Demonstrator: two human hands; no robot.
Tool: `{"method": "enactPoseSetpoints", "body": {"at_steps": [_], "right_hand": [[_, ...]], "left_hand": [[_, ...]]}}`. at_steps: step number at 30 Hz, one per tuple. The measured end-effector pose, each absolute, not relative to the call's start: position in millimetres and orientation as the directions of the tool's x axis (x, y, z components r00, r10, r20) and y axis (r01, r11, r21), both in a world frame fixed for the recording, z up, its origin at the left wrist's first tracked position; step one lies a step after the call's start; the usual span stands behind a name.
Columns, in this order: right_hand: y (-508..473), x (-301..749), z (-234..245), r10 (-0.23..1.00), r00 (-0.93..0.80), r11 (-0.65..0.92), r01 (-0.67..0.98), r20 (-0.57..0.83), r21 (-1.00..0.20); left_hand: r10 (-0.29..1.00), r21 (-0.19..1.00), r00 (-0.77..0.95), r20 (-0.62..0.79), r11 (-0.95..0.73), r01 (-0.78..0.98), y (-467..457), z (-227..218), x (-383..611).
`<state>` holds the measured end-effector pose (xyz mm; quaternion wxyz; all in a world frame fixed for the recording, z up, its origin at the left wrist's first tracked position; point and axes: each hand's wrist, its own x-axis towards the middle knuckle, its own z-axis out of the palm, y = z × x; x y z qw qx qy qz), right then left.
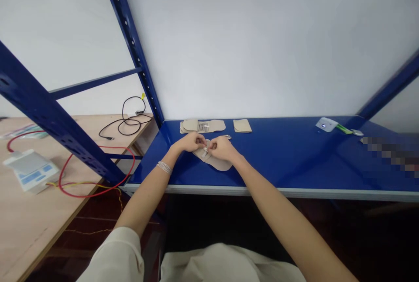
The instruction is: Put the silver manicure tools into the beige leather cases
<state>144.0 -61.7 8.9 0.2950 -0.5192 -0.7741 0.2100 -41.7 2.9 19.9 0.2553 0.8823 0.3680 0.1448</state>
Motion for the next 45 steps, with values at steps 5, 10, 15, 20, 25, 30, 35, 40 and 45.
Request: {"method": "enactPoseSetpoints", "body": {"at_steps": [5, 10, 15, 20, 25, 30, 35, 40, 45], "right_hand": [[-65, 136, 9, 0.931, -0.238, 0.361, 0.704, 0.275, -0.612], [-64, 131, 4, 0.936, -0.200, 0.339, 0.741, 0.291, -0.580], [-65, 127, 1, 0.925, -0.183, 0.342, 0.781, 0.332, -0.523], [-68, 122, -4, 0.910, -0.183, 0.355, 0.806, 0.372, -0.473], [-67, 124, -10, 0.904, -0.192, 0.367, 0.806, 0.382, -0.463], [-67, 126, -8, 0.909, -0.183, 0.358, 0.803, 0.374, -0.477], [-66, 127, -6, 0.932, -0.138, 0.312, 0.776, 0.335, -0.548], [-61, 131, -5, 0.958, -0.111, 0.259, 0.727, 0.263, -0.636], [-56, 143, 0, 0.952, -0.224, 0.307, 0.671, 0.211, -0.675]], "left_hand": [[0.715, 0.588, 0.697, 0.054, -0.587, 0.556, 4, 18, -43], [0.688, 0.632, 0.725, 0.025, -0.573, 0.522, 3, 20, -45], [0.713, 0.668, 0.701, 0.038, -0.540, 0.512, 5, 17, -44], [0.757, 0.693, 0.651, 0.060, -0.500, 0.518, 9, 12, -43], [0.787, 0.712, 0.615, 0.054, -0.462, 0.528, 11, 10, -45], [0.797, 0.716, 0.601, 0.060, -0.454, 0.530, 11, 12, -44], [0.799, 0.725, 0.597, 0.072, -0.453, 0.519, 9, 16, -44], [0.776, 0.737, 0.628, 0.047, -0.452, 0.503, 7, 20, -48], [0.766, 0.710, 0.641, 0.057, -0.482, 0.513, 5, 22, -50]]}}
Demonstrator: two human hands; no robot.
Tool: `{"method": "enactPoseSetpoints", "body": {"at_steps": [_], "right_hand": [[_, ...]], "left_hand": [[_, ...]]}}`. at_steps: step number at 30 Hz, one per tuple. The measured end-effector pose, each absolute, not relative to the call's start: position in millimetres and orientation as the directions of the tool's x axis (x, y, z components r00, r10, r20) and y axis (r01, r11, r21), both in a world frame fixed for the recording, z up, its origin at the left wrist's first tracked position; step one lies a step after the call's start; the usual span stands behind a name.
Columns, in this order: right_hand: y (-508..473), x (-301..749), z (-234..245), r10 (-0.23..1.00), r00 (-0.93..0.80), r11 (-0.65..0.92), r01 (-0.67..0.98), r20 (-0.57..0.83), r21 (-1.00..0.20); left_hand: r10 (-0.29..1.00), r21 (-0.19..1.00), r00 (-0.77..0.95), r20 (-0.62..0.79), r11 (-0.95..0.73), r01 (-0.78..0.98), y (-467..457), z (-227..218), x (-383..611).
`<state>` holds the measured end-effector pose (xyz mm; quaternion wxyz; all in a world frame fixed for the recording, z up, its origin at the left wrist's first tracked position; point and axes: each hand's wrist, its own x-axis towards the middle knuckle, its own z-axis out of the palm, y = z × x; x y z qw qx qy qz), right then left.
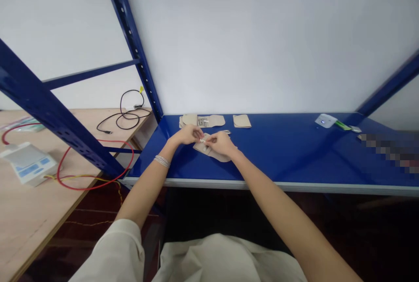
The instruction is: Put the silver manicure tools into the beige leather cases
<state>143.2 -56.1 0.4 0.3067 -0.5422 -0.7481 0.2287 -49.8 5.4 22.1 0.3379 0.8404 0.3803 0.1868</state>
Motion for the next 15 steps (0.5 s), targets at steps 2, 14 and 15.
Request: {"method": "enactPoseSetpoints", "body": {"at_steps": [2, 14, 15], "right_hand": [[-54.5, 148.9, 1.9, 0.939, -0.286, 0.338, 0.654, 0.193, -0.677], [-46.0, 150.0, -4.4, 0.925, -0.257, 0.379, 0.689, 0.280, -0.617], [-45.7, 149.7, -4.4, 0.922, -0.257, 0.385, 0.695, 0.291, -0.608]], "left_hand": [[0.761, 0.690, 0.645, 0.066, -0.501, 0.522, 4.0, 23.6, -50.3], [0.714, 0.588, 0.690, 0.119, -0.610, 0.530, 0.1, 28.1, -50.9], [0.714, 0.582, 0.689, 0.121, -0.614, 0.534, 0.4, 27.4, -50.8]]}}
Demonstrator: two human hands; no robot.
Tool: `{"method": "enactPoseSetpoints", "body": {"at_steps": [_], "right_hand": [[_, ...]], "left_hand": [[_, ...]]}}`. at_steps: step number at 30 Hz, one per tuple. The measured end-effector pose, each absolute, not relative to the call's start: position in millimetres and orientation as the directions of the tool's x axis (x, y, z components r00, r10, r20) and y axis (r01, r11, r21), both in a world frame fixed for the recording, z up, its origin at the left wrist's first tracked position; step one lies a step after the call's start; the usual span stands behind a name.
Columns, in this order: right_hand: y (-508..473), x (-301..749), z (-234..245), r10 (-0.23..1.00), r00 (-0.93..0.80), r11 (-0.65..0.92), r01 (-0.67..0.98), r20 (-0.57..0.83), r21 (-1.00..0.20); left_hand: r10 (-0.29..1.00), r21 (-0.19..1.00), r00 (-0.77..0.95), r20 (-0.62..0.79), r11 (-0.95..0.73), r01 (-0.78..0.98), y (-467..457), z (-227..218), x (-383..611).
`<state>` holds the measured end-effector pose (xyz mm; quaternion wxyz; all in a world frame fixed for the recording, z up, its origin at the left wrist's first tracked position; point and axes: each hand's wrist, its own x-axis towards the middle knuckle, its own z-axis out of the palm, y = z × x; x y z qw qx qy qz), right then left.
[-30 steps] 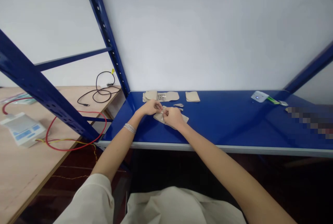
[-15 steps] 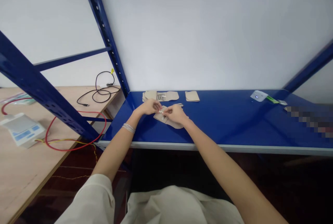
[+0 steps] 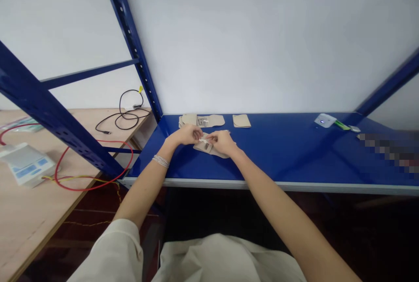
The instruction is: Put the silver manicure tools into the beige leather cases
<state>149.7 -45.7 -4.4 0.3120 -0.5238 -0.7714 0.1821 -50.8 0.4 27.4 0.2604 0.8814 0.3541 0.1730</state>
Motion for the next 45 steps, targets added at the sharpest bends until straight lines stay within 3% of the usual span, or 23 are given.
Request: {"method": "enactPoseSetpoints", "body": {"at_steps": [17, 28, 36, 45], "right_hand": [[-41, 168, 5, 0.904, -0.320, 0.428, 0.649, 0.284, -0.629], [-4, 180, 15, 0.822, -0.539, 0.509, 0.552, 0.183, -0.660], [11, 177, 9, 0.786, -0.590, 0.531, 0.495, 0.183, -0.688], [5, 175, 8, 0.826, -0.518, 0.503, 0.499, 0.223, -0.706]], "left_hand": [[0.667, 0.443, 0.736, 0.117, -0.698, 0.562, -6, 30, -41], [0.667, 0.414, 0.737, 0.111, -0.705, 0.575, -10, 32, -37], [0.666, 0.412, 0.738, 0.112, -0.707, 0.575, -11, 34, -39], [0.681, 0.587, 0.732, 0.010, -0.597, 0.547, -2, 32, -49]]}}
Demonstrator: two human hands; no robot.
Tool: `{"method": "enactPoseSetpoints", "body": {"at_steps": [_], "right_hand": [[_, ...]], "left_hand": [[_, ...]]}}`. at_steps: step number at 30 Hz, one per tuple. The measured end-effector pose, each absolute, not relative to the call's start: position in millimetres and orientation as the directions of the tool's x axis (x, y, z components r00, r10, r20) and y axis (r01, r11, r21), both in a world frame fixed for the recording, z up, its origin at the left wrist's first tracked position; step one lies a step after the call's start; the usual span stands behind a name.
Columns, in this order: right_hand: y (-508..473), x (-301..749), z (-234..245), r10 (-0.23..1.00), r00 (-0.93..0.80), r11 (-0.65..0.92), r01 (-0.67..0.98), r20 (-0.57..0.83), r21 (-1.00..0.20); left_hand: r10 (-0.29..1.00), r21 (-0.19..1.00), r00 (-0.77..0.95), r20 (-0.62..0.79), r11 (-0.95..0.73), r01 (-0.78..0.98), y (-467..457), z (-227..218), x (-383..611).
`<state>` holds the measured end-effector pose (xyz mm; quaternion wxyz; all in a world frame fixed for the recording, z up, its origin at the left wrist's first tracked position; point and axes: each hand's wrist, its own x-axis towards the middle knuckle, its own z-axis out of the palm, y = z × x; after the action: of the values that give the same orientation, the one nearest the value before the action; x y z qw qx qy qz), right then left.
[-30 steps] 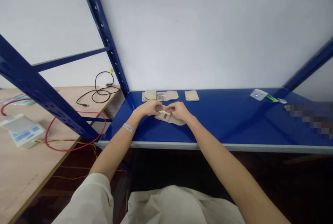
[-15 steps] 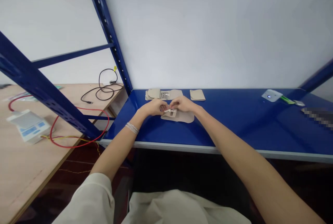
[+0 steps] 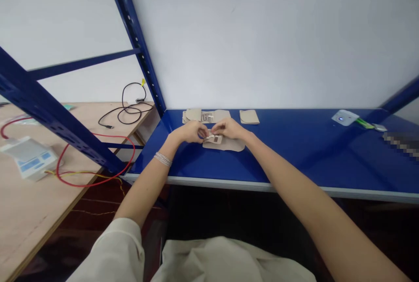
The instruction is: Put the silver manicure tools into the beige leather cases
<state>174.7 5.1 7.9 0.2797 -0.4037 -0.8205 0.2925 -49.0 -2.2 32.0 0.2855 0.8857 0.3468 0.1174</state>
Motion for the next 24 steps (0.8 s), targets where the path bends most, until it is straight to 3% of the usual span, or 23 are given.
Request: {"method": "enactPoseSetpoints", "body": {"at_steps": [15, 24], "right_hand": [[-29, 176, 5, 0.893, -0.355, 0.444, 0.591, 0.276, -0.674], [-23, 185, -2, 0.904, -0.302, 0.428, 0.611, 0.303, -0.666]], "left_hand": [[0.719, 0.588, 0.682, 0.134, -0.611, 0.529, 2, 24, -48], [0.853, 0.721, 0.520, 0.026, -0.377, 0.582, 2, 18, -42]]}}
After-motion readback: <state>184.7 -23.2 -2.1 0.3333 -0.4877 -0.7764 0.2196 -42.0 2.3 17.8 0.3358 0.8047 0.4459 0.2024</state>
